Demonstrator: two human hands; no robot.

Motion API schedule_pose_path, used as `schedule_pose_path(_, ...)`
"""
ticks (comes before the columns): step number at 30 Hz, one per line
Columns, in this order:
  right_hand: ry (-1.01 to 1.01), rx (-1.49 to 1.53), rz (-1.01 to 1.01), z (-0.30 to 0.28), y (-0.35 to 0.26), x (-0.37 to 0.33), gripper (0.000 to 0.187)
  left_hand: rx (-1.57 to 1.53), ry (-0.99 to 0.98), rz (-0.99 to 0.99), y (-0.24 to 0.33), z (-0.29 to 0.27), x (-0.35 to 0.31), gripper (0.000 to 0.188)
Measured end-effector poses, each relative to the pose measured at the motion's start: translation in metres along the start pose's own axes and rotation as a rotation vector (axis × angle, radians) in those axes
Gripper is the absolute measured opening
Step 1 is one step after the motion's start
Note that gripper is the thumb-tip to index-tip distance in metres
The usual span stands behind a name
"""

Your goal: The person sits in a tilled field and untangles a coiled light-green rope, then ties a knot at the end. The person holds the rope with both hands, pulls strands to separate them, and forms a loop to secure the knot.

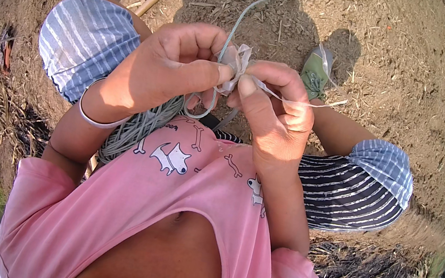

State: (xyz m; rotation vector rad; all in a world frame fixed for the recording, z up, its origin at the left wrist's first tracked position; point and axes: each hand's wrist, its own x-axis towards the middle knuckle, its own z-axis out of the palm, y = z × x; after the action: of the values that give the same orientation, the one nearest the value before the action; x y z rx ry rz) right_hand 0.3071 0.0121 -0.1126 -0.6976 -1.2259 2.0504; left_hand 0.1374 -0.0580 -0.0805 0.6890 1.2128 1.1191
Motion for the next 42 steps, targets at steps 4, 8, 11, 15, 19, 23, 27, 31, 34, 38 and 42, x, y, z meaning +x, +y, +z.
schedule_pose_path(4,-0.013,0.122,0.069,-0.005,0.004,0.000,0.014,-0.030,0.029,0.042,-0.003,0.000,-0.001,0.015)
schedule_pose_path(8,-0.012,0.247,0.068,-0.004,0.007,0.002,0.016,0.025,0.107,0.056,0.000,0.000,-0.001,0.014)
schedule_pose_path(11,0.015,0.275,0.084,-0.002,0.006,0.002,0.016,0.054,0.135,0.094,-0.001,0.001,-0.001,0.014)
schedule_pose_path(15,0.021,0.265,0.057,-0.004,0.006,0.004,0.016,0.050,0.177,0.106,0.000,0.001,0.000,0.013)
schedule_pose_path(19,0.003,0.293,0.063,-0.009,0.006,0.008,0.016,0.043,0.200,0.109,0.003,0.004,-0.001,0.014)
schedule_pose_path(23,0.039,0.272,0.191,-0.008,0.003,0.006,0.019,0.045,0.121,0.026,0.005,0.001,-0.001,0.015)
schedule_pose_path(27,0.024,0.170,0.185,-0.004,0.003,0.002,0.022,0.033,0.119,0.033,0.004,0.003,0.000,0.015)
schedule_pose_path(31,0.044,0.140,0.233,0.000,0.002,0.003,0.022,-0.002,0.081,0.082,-0.002,0.003,0.002,0.015)
schedule_pose_path(34,0.047,0.135,0.239,-0.001,0.002,0.002,0.019,0.003,0.071,0.081,0.000,0.003,0.002,0.014)
schedule_pose_path(38,0.040,0.139,0.222,-0.002,0.004,0.001,0.015,0.015,0.069,0.118,-0.006,0.003,0.002,0.018)
schedule_pose_path(42,0.044,0.066,0.200,0.001,0.005,0.000,0.014,0.066,0.040,0.107,0.000,0.004,0.000,0.023)
